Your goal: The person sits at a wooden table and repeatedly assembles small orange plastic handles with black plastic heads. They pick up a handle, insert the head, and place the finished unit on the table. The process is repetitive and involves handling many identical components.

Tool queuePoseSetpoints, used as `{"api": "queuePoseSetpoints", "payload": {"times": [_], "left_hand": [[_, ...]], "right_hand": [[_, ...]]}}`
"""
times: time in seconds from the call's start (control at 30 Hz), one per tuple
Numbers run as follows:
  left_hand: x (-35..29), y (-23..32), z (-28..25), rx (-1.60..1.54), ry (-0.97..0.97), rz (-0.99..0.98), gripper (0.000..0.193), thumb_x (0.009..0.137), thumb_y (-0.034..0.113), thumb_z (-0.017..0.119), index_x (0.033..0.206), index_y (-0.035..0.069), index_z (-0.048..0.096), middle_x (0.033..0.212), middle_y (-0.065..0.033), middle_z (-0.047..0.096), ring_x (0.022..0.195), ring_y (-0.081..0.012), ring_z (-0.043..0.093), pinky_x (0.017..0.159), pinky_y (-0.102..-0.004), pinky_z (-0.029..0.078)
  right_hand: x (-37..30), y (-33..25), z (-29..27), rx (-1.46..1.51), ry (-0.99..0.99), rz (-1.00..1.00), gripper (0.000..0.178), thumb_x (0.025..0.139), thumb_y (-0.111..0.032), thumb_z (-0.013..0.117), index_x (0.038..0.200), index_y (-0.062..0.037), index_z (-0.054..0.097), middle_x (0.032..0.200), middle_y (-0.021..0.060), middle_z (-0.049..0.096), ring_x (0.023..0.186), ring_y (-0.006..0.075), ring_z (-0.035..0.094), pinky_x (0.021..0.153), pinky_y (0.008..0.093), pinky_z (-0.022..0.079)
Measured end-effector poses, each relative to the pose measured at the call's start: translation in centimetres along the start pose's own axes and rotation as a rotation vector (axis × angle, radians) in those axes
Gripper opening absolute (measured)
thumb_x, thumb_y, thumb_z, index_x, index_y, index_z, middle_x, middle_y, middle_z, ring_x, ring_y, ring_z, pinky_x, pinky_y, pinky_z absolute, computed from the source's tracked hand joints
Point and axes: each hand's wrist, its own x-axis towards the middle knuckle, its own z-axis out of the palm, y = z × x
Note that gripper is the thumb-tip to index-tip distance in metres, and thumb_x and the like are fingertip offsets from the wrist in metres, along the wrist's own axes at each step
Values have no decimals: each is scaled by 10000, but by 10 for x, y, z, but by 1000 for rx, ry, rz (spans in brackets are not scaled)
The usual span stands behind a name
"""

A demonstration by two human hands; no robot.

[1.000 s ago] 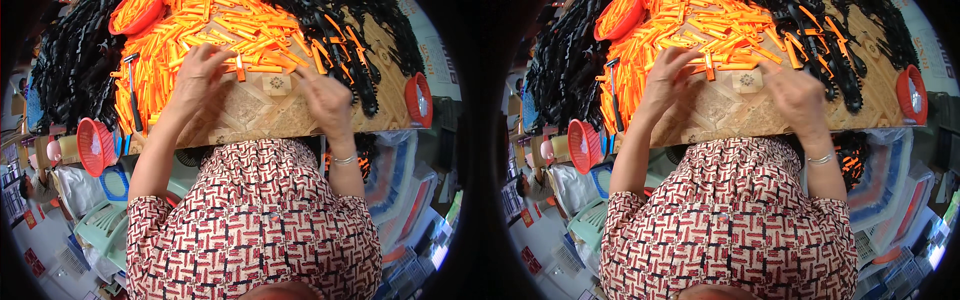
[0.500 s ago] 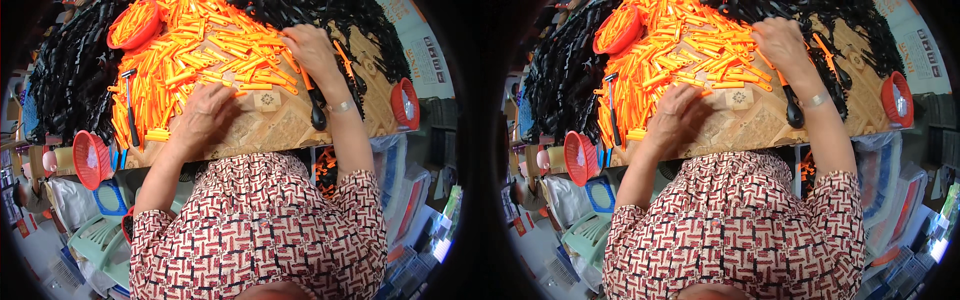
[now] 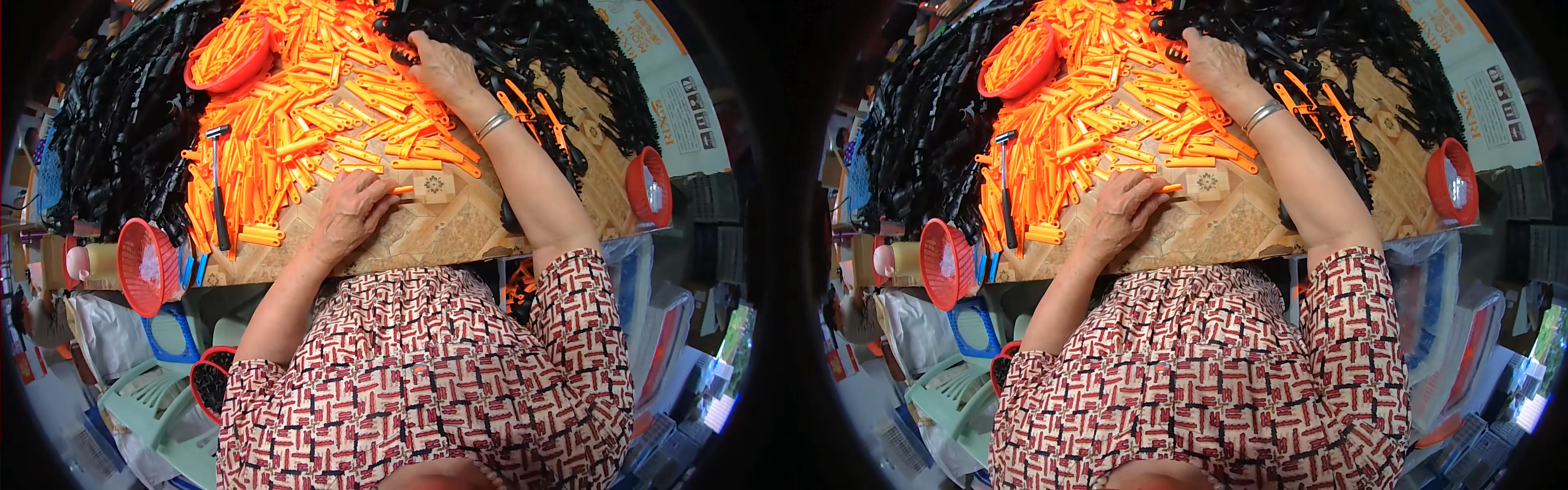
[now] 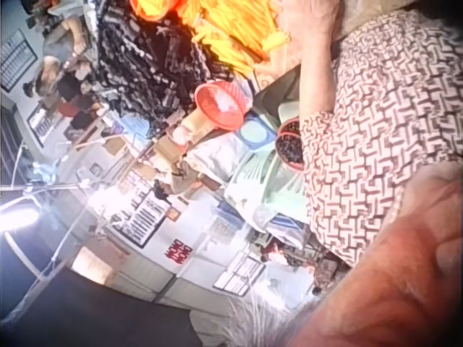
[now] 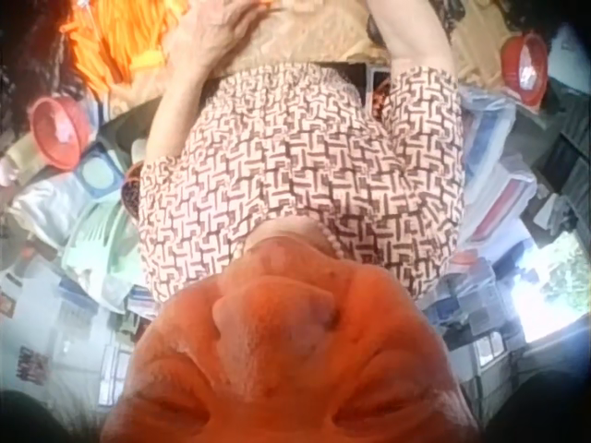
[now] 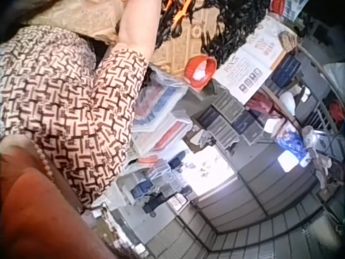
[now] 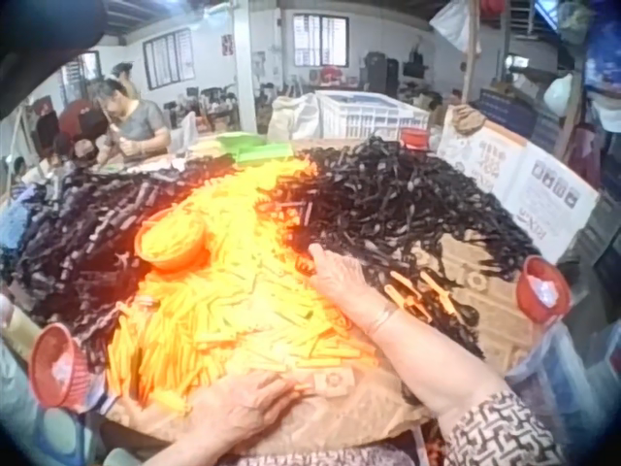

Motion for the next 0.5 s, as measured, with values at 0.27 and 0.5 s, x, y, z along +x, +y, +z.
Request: {"api": "queuePoseSetpoints", "payload": {"times": [0.27, 0.5], "left_hand": [[4, 1, -3, -87, 43, -26, 198, 913, 136, 721, 1095, 70, 682, 862, -97, 611, 826, -287, 620, 740, -393, 491], [11, 12, -12, -455, 263, -338, 220, 1057, 133, 581, 1253, 55, 642, 835, 48, 531, 721, -52, 469, 625, -224, 397]], "right_hand": [[-18, 2, -11, 177, 367, -278, 221, 864, -228, 750, 993, -49, 734, 1089, 91, 683, 969, 315, 674, 854, 446, 559], [-61, -46, -51, 1834, 140, 397, 29, 938, -13, 695, 929, 12, 685, 971, 132, 746, 842, 241, 749, 815, 353, 617]]}}
